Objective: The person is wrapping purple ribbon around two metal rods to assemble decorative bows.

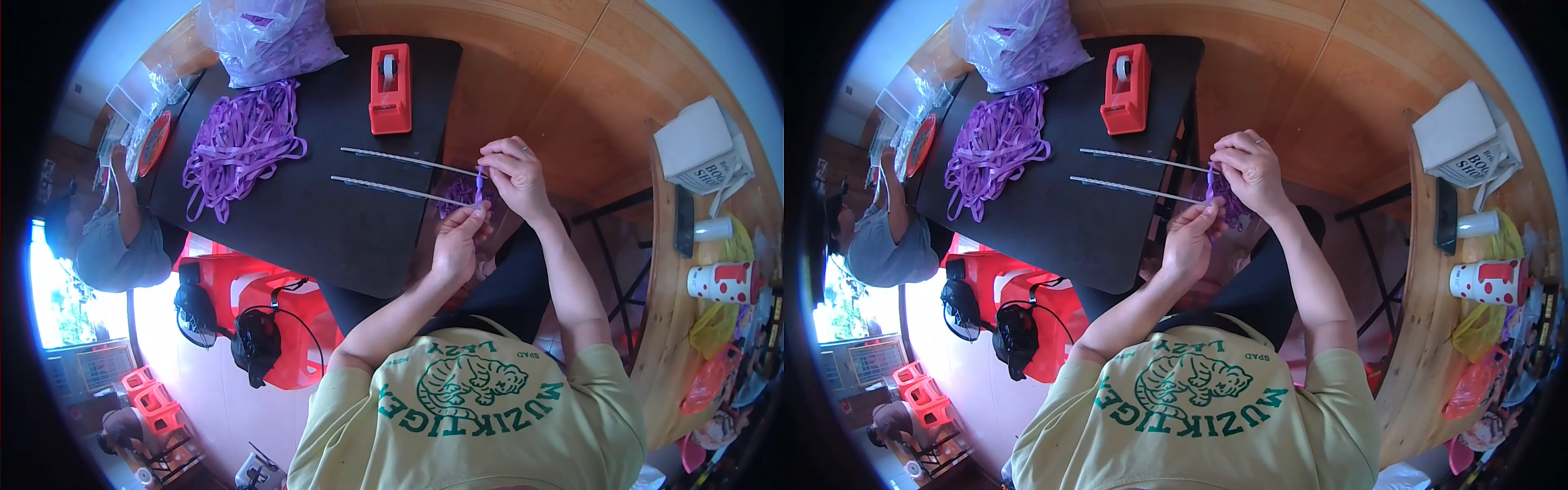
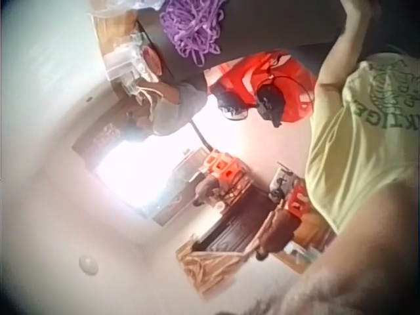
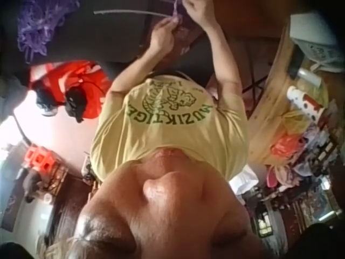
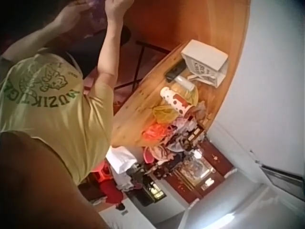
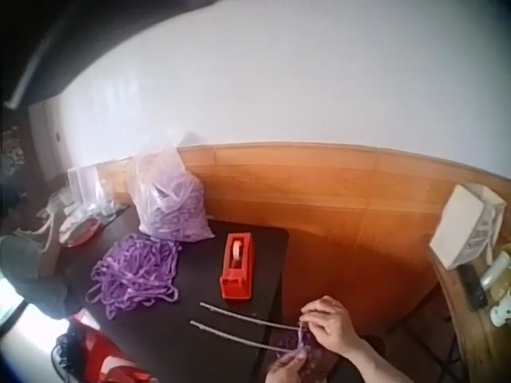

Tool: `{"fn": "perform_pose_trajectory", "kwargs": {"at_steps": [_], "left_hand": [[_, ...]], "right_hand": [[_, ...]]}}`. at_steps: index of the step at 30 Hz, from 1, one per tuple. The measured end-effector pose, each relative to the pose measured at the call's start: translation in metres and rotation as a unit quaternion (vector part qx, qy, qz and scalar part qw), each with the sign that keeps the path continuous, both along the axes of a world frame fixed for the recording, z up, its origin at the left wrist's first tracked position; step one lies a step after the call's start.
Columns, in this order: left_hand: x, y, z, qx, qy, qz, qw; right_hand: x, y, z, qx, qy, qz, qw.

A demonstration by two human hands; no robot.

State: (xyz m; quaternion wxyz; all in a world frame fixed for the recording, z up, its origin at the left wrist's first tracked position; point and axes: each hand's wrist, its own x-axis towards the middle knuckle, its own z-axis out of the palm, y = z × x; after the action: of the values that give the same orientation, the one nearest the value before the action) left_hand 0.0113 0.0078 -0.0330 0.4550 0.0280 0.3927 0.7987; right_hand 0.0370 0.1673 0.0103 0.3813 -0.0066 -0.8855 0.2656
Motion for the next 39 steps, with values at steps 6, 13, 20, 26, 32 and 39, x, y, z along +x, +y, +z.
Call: {"fn": "perform_pose_trajectory", "kwargs": {"at_steps": [6, 13, 20, 26, 32, 39], "left_hand": [[-0.009, -0.003, 0.000, 0.012, 0.015, 0.042, 0.999], [-0.010, -0.002, 0.006, -0.008, 0.074, 0.075, 0.994], [-0.015, 0.001, -0.014, -0.043, 0.070, 0.076, 0.994], [-0.012, 0.001, -0.003, -0.039, 0.117, 0.082, 0.989], [-0.019, -0.006, -0.005, -0.051, 0.089, -0.018, 0.995], [-0.018, -0.008, -0.001, -0.057, 0.022, -0.043, 0.997]], "right_hand": [[-0.002, -0.008, -0.025, -0.044, -0.003, -0.008, 0.999], [0.005, -0.035, -0.054, -0.228, 0.031, 0.005, 0.973], [0.007, -0.047, -0.059, -0.236, 0.045, -0.030, 0.970], [0.023, -0.068, -0.065, -0.255, 0.017, -0.048, 0.966], [0.043, -0.084, -0.062, -0.338, -0.045, -0.013, 0.940], [0.054, -0.072, -0.052, -0.274, -0.091, 0.033, 0.957]]}}
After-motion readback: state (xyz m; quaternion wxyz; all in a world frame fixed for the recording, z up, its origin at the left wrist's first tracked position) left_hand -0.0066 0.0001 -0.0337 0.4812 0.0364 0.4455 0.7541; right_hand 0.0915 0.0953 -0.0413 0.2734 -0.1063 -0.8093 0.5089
